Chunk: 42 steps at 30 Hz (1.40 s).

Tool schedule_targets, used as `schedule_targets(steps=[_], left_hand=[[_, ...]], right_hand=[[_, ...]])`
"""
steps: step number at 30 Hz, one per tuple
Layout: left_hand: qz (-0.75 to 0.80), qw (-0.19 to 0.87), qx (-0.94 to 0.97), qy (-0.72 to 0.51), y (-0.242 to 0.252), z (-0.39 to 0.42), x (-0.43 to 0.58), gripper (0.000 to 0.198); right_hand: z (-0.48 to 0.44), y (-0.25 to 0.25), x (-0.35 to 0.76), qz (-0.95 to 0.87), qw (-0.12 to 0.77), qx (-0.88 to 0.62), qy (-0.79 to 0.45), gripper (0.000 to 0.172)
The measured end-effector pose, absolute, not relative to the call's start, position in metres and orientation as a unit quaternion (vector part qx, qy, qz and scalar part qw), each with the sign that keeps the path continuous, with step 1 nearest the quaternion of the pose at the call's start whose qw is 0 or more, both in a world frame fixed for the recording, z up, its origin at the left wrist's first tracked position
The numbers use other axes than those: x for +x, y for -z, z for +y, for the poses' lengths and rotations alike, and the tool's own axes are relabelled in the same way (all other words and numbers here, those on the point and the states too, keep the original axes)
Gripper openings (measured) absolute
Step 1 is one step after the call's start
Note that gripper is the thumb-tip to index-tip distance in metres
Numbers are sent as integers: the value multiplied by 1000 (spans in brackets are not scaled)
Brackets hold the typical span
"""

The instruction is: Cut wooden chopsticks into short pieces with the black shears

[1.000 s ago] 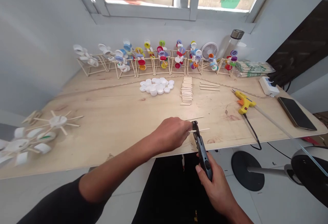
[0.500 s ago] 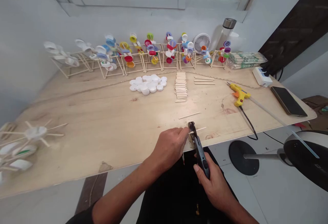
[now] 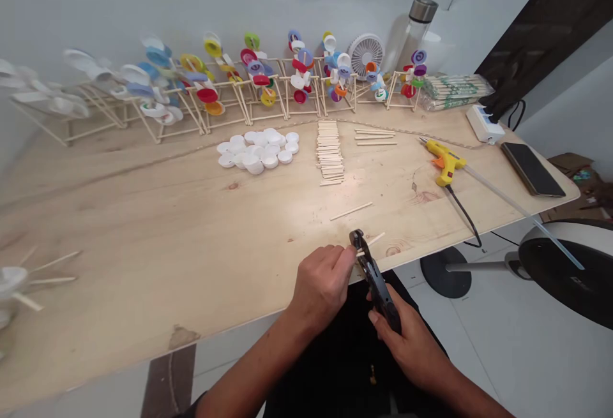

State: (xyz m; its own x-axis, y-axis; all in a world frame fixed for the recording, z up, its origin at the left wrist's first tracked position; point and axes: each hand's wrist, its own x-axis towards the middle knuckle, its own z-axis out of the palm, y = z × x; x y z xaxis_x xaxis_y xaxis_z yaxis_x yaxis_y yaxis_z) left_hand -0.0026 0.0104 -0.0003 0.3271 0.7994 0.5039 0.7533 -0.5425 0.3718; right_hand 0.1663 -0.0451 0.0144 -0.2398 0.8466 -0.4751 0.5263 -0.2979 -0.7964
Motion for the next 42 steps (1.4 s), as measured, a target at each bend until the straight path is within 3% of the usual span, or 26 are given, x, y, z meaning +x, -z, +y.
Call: schedule_targets(steps=[11, 20, 35, 42], left_hand=[[481, 73, 803, -344, 1, 13, -6, 19], [469, 105, 802, -354, -2, 17, -9, 19], [484, 134, 780, -374, -3, 15, -11, 16], [526, 278, 667, -449, -19, 5, -14, 17]], right_hand=[[-42, -15, 159, -550, 123, -634, -529, 4], [-41, -9, 155, -564, 133, -632, -515, 19], [-38, 6, 141, -588, 186, -634, -466, 23], [-44, 0, 140, -551, 227, -602, -531, 10]])
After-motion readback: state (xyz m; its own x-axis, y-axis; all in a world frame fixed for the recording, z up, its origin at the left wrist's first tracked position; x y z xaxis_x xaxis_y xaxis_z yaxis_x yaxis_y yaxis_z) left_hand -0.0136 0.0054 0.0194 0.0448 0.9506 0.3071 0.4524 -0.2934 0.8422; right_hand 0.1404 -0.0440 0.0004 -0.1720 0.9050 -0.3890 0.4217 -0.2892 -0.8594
